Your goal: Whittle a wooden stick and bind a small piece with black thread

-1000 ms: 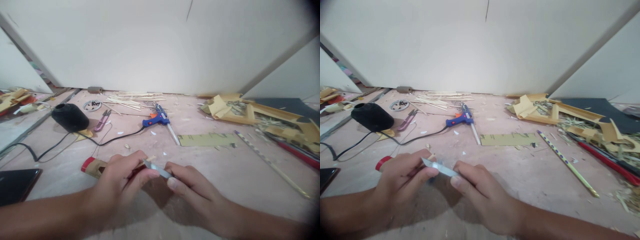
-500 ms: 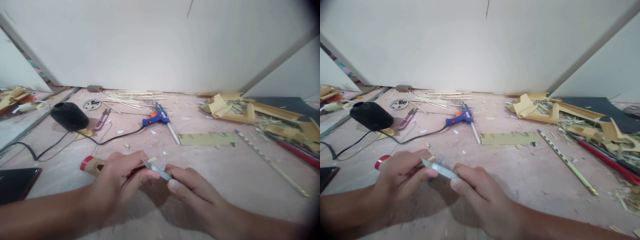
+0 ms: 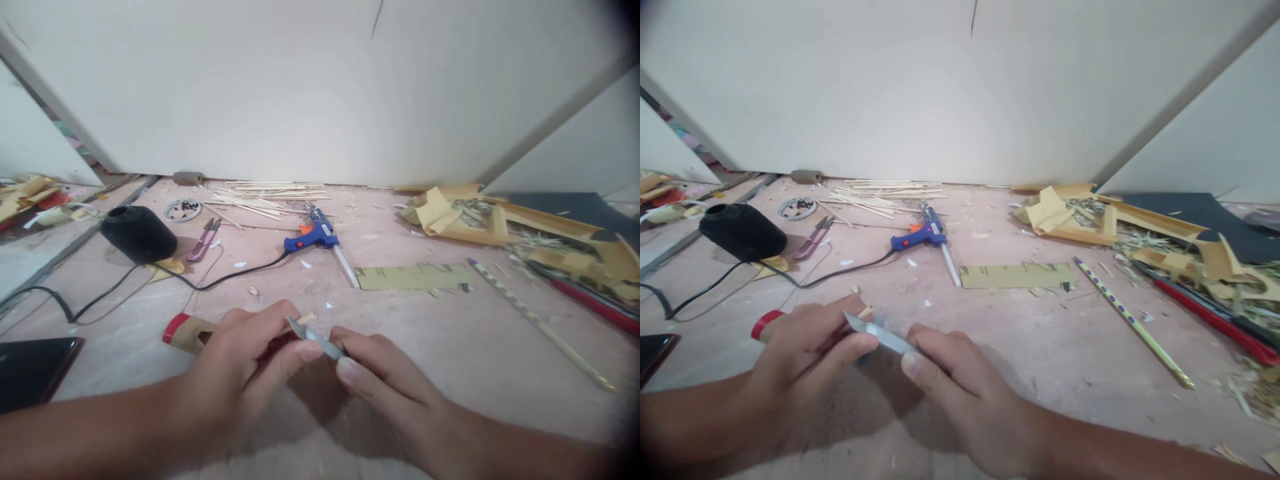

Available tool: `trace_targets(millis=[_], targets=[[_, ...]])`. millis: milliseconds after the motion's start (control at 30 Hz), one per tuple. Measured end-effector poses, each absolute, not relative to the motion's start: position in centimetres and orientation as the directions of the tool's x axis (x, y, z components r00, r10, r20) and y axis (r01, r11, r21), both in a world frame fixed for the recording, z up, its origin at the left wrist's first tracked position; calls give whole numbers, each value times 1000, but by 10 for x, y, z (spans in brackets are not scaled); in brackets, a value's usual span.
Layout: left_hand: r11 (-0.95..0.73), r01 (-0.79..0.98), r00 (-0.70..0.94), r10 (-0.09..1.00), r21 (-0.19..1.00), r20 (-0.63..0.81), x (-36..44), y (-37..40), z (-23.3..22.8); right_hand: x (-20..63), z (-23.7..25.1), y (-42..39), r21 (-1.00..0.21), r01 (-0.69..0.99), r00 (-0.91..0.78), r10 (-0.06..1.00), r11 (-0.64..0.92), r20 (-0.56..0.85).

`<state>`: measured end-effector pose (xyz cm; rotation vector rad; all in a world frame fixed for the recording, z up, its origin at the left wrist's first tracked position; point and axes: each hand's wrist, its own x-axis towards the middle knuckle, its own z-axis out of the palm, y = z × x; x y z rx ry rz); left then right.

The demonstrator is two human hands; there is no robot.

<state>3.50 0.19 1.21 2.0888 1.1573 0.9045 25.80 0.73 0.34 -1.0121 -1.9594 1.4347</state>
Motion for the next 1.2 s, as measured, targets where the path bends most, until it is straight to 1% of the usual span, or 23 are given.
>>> trace_targets(millis=[100,200,300,400,567,700,867,1000,1100,1200], targets=[[-431,421,427,871,798,244,35,-2,16,258,3,8,-931,297,-580,815,214,2],[-304,349,381,910,886,162,35,-4,18,259,2,8,-923,314,-533,846,225,25],[-211,385,322,943,898,84,36,-4,18,259,3,8,-924,312,-529,848,220,23],[-231,423,301,948,876,105,37,-3,14,260,5,9,-927,318,-547,837,198,-9],[-326,406,326,924,854,199,37,-4,10,262,6,11,-947,303,-566,819,105,-90],[-373,400,342,908,837,242,37,-3,15,264,5,13,-967,247,-579,810,69,-90],[-387,430,355,903,816,241,37,-1,18,264,3,12,-975,220,-585,805,41,-98],[-401,426,372,895,811,247,36,-1,17,262,2,9,-977,206,-555,816,-51,-160],[-371,418,366,904,829,221,36,-2,18,261,0,8,-976,164,-589,780,-142,-212],[-311,404,372,915,860,157,36,-3,17,260,-3,7,-977,92,-634,745,-193,-207]])
